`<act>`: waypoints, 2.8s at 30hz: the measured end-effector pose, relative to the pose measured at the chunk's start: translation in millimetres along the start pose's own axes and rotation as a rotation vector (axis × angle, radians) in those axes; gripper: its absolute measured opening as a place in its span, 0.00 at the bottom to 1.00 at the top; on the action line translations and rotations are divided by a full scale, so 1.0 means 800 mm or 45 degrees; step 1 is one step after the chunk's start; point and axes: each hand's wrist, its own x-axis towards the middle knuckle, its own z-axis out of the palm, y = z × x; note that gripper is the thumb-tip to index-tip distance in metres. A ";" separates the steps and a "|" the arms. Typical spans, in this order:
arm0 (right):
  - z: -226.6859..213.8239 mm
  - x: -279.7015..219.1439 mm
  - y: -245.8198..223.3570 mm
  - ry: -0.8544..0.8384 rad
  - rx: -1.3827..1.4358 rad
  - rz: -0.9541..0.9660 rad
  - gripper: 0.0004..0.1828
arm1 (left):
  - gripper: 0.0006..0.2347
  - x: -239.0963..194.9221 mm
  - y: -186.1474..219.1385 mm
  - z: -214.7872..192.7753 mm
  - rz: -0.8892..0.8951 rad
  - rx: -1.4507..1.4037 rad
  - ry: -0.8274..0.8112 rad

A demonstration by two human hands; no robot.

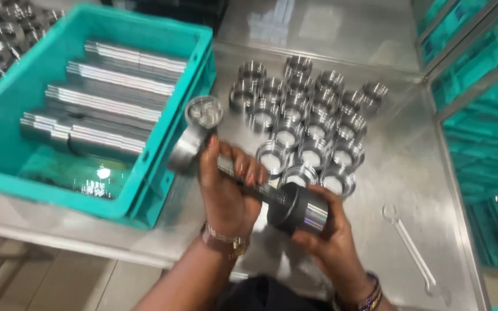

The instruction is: Assembling various metal rings and components onto a central shaft.

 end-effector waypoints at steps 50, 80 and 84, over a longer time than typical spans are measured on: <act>-0.086 0.047 -0.047 0.006 -2.267 0.063 0.24 | 0.15 -0.006 0.019 -0.048 0.090 2.652 -1.028; -0.001 0.027 -0.119 -0.359 -1.127 -0.025 0.38 | 0.14 -0.020 -0.006 -0.046 0.100 2.733 -1.161; 0.006 0.025 -0.110 -0.374 -1.186 -0.149 0.40 | 0.13 -0.023 -0.008 -0.040 0.027 2.737 -1.162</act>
